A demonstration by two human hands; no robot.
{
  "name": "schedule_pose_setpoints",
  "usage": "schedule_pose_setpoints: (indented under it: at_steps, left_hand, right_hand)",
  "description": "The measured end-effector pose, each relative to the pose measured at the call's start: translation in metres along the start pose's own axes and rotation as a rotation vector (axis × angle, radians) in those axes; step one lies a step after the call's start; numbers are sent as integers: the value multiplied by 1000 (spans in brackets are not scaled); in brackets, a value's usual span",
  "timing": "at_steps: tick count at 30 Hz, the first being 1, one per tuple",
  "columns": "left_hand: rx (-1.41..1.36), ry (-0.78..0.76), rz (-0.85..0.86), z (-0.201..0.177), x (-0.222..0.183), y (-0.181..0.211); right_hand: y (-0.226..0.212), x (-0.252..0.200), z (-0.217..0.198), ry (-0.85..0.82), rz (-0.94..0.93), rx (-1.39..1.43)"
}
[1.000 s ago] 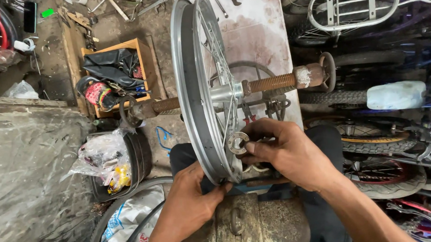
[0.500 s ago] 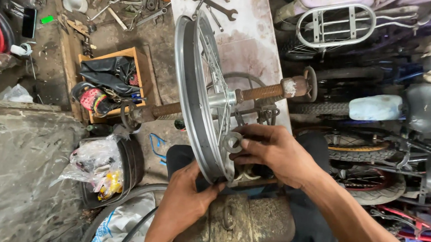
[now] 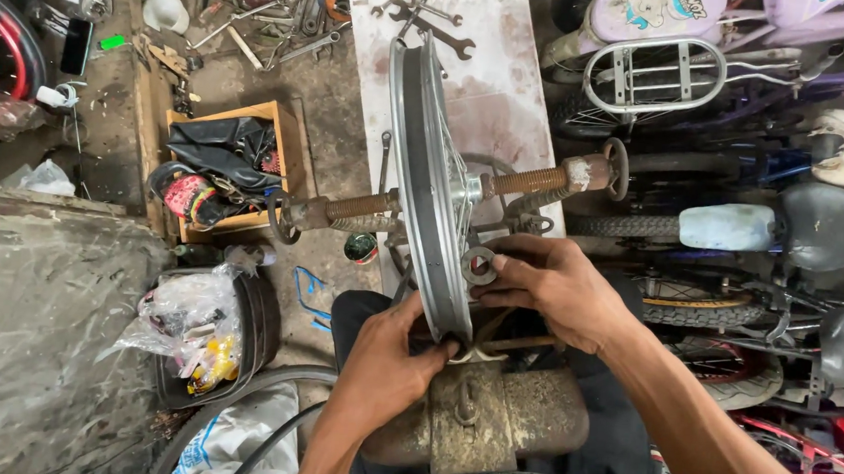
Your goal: Repairing a bicycle wheel by adjusting or replacing spokes on a truing stand.
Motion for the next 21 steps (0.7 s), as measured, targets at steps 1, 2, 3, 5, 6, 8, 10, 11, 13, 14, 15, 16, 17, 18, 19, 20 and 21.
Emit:
schedule_pose_setpoints:
  at_steps: [1, 2, 3, 5, 6, 8, 10, 11, 13, 14, 15, 16, 17, 18, 19, 20, 21]
  left_hand:
    - [-1, 0, 1, 0, -1, -1]
    - [-2, 2, 38, 0, -1, -1]
    - [-3, 3, 75, 0, -1, -1]
    - [-9, 0, 71, 0, -2, 1]
    - [-16, -7, 69, 1, -2, 2]
    - [-2, -7, 29, 0, -3, 3]
    - [12, -6, -10, 1, -3, 1]
    - [4, -5, 25, 1, -3, 0]
    - [-4, -3, 59, 1, -3, -1]
    - [-7, -6, 53, 1, -3, -2]
    - [-9, -10, 46, 2, -3, -2]
    - [-9, -12, 45, 2, -3, -2]
    - [-12, -9, 37, 2, -3, -2]
    - [-15, -7, 29, 3, -3, -2]
    - [-14, -10, 29, 4, -3, -3]
    - [-25, -7, 60, 4, -3, -4]
    - [-36, -3, 92, 5, -3, -4]
  right_hand:
    - [-1, -1, 1, 1, 0, -1]
    - [-2, -2, 2, -2, -4, 1]
    - [-2, -3, 2, -5, -8, 4]
    - [-4, -4, 3, -4, -15, -8]
    - [-4, -4, 4, 1, -21, -20]
    - [0, -3, 1, -13, -2, 34]
    - [4, -1, -1, -27, 16, 88]
    - [4, -1, -1, -56, -28, 76]
    - [6, 0, -2, -86, -72, 65]
    - [7, 0, -3, -102, -96, 53]
    - [8, 0, -4, -117, -120, 40]
    - [6, -1, -3, -116, -120, 42]
    - [5, -2, -2, -102, -112, 49]
    - [4, -3, -2, -87, -105, 56]
    - [4, -4, -2, -84, -105, 57]
    - [4, -4, -2, -81, -115, 67]
    - [4, -4, -2, -78, -126, 77]
Point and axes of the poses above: each hand's wrist, its own x-axis towards the middle knuckle, its own z-axis out of the palm, y = z × x, the point moved 3 cm from there along x, towards the middle knuckle, and after that the axes turned 12 degrees about -y, right-handed, at the moved point
